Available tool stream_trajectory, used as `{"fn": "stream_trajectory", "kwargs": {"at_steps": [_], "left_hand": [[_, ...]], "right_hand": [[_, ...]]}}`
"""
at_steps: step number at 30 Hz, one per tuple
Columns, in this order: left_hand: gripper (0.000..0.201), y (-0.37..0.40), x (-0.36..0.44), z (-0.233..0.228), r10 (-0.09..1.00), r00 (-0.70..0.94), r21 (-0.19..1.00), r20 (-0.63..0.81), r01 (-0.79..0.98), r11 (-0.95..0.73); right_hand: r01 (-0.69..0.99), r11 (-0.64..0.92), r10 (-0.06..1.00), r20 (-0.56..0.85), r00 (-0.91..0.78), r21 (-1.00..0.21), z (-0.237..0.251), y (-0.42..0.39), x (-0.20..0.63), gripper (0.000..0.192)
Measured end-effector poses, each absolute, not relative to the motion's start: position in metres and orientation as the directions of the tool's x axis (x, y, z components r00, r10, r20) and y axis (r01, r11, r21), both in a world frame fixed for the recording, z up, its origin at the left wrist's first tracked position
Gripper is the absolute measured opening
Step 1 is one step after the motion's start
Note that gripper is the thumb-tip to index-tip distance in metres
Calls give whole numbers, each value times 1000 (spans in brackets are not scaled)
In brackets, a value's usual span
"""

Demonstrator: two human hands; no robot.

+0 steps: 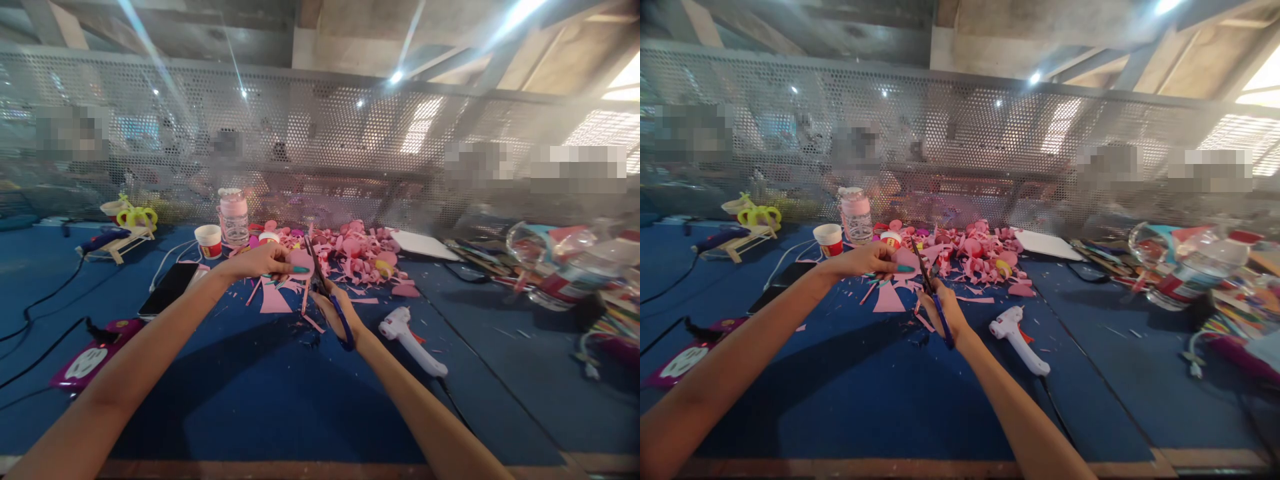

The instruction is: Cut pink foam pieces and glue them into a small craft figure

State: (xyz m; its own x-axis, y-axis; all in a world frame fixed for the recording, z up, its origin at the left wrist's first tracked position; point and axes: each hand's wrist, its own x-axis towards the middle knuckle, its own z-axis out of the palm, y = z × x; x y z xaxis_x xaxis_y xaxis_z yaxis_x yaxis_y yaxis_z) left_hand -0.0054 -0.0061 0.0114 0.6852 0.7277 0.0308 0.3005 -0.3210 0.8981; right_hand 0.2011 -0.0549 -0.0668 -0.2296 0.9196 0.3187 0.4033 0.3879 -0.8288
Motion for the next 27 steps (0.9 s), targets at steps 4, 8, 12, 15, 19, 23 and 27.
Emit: {"fn": "stream_trajectory", "kwargs": {"at_steps": [4,8,12,15,19,23,27], "left_hand": [[33,-5,-8,11,720,694,887,26,316,-337],[32,-5,-11,12,695,718,870,20,330,-366],[32,-7,-11,14,655,756,852,10,336,-401],[32,-8,-11,16,655,755,841,11,347,-415],[32,-9,-11,17,664,748,843,-8,362,-397],[30,-5,-14,14,651,759,845,-5,351,-403],[27,-2,-16,11,631,776,849,-20,346,-399]], "right_hand": [[436,384,921,305,-242,-814,-67,-54,202,24],[452,393,917,309,-250,-801,-66,-54,202,26],[459,384,920,291,-262,-801,-66,-55,201,28],[475,359,930,263,-258,-803,-64,-56,201,29],[479,355,930,250,-270,-803,-62,-56,201,26],[490,373,921,251,-298,-788,-62,-55,202,24],[504,371,921,241,-305,-780,-65,-54,202,26]]}}
